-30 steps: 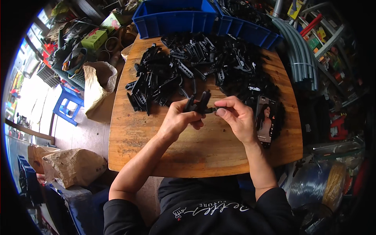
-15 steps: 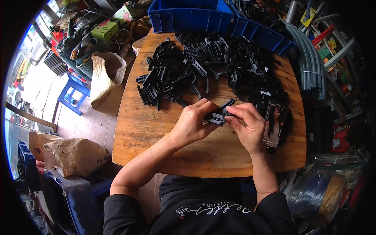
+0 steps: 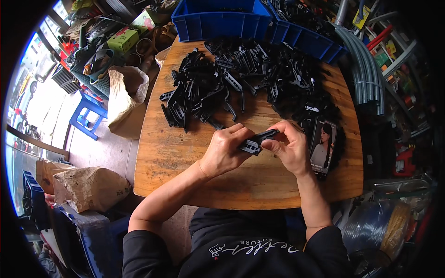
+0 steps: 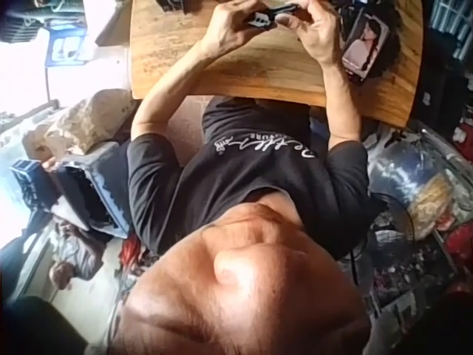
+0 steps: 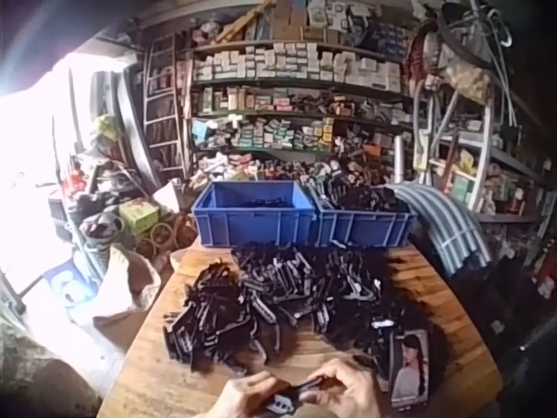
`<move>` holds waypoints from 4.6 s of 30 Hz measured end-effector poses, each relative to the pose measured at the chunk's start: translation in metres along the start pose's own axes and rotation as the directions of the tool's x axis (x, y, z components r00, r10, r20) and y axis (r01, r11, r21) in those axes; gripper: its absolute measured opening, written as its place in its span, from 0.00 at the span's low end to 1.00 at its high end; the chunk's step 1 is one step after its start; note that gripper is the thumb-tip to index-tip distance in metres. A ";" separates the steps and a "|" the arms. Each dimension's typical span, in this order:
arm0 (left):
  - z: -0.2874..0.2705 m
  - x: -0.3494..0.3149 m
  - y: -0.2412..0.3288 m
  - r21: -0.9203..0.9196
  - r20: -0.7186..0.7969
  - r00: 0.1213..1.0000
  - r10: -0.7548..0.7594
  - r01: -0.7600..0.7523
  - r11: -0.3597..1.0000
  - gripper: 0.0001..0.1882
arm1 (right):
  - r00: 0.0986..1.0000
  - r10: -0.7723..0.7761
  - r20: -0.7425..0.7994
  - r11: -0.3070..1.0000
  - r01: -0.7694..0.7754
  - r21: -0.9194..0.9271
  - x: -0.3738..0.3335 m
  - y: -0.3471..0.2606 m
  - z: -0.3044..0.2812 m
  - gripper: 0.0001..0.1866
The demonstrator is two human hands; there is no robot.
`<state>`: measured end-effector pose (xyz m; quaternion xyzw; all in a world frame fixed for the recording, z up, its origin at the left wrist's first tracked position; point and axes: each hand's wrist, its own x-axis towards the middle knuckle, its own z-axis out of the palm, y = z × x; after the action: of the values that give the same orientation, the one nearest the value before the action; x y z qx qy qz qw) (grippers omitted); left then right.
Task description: Assembling small black plastic components at a workbench.
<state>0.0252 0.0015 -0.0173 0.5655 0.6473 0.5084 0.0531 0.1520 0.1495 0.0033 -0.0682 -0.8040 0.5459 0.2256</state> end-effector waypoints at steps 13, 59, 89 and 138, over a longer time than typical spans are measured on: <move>-0.040 0.011 -0.026 -0.778 0.239 0.881 -0.409 0.426 0.462 0.19 | 0.997 -0.064 0.029 0.971 0.069 -0.228 0.040 0.009 0.000 0.20; -0.009 0.006 -0.014 -0.431 0.190 0.844 -0.501 0.530 0.730 0.09 | 0.978 -0.208 0.023 0.936 0.205 -0.287 0.004 -0.004 0.005 0.11; -0.010 0.006 0.000 -0.106 0.081 0.986 -0.147 0.155 0.982 0.12 | 0.998 -0.009 0.062 0.994 0.002 0.113 0.002 0.010 0.010 0.21; 0.007 0.177 -0.123 0.647 0.169 0.965 -0.202 0.046 0.761 0.30 | 0.996 0.092 0.014 0.608 -0.045 -0.793 0.001 0.034 -0.033 0.15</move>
<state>-0.1162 0.1641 -0.0199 0.5600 0.8067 0.1857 -0.0342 0.1615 0.1912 -0.0169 -0.1770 -0.9647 0.1450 0.1301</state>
